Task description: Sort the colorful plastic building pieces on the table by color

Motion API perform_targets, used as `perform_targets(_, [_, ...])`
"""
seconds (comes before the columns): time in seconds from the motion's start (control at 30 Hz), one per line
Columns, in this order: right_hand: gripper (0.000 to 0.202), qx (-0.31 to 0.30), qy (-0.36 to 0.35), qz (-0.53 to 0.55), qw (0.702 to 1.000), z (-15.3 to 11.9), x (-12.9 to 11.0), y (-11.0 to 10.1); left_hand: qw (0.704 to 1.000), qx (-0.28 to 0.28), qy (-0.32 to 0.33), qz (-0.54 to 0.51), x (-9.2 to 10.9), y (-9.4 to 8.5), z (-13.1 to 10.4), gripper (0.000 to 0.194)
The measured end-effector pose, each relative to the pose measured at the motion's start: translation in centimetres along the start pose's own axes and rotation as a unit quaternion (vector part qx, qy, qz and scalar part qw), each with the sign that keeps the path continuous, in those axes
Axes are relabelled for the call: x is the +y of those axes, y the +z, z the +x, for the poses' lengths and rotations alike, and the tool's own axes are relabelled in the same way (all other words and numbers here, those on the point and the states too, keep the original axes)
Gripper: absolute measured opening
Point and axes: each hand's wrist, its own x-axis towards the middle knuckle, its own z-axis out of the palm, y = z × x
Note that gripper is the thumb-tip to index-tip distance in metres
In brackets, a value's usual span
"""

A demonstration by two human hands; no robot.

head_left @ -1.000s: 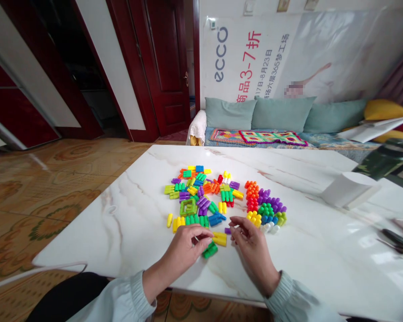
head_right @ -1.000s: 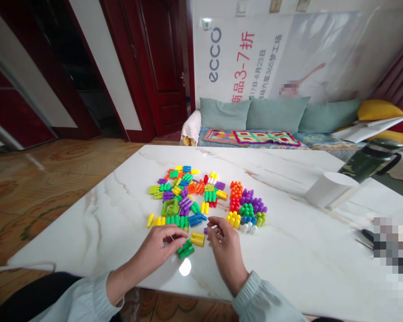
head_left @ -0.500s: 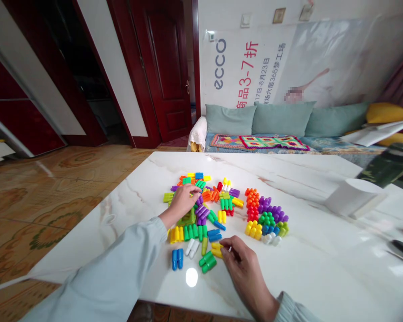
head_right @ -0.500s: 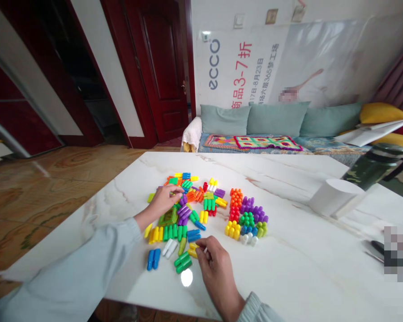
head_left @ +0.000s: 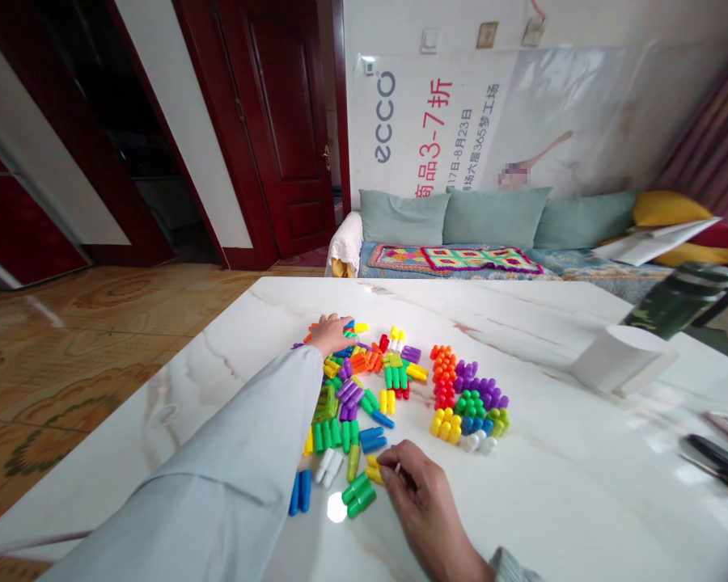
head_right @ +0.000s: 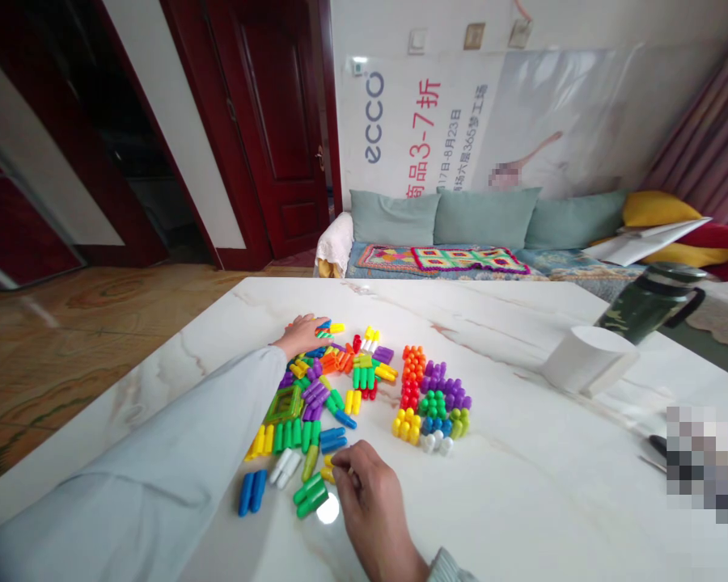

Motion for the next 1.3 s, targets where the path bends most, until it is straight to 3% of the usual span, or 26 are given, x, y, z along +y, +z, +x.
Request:
perform_targets(0.17, [0.016,0.001,-0.012,-0.001,1.000,0.1,0.2,0.1,0.998,0.005,0.050,0.026,0.3,-0.7,-0.5,0.032])
perform_targets(0.63, [0.016,-0.002,-0.022,-0.026,0.999,0.0,0.4,0.2,0.992,-0.035,0.120,-0.012,-1.1,-2.6,-1.9,0.031])
perform_targets(0.87, [0.016,-0.007,-0.011,-0.022,1.000,0.0,0.1,0.0,0.986,-0.024,0.163,-0.038,-0.4,-1.2,-1.7,0.045])
perform_targets(0.93, [0.016,-0.006,-0.010,-0.020,1.000,0.0,0.0,0.0,0.983,-0.035,0.173,-0.046,0.0,-0.5,-1.6,0.042])
perform_targets(1.1, [0.016,-0.006,-0.011,-0.019,1.000,0.1,0.2,0.1,0.982,-0.030,0.168,-0.075,0.3,0.1,-1.5,0.030])
perform_targets(1.3, [0.015,-0.004,-0.013,-0.019,1.000,0.1,0.4,0.2,0.983,0.017,0.125,-0.133,-0.3,-1.0,-1.7,0.030])
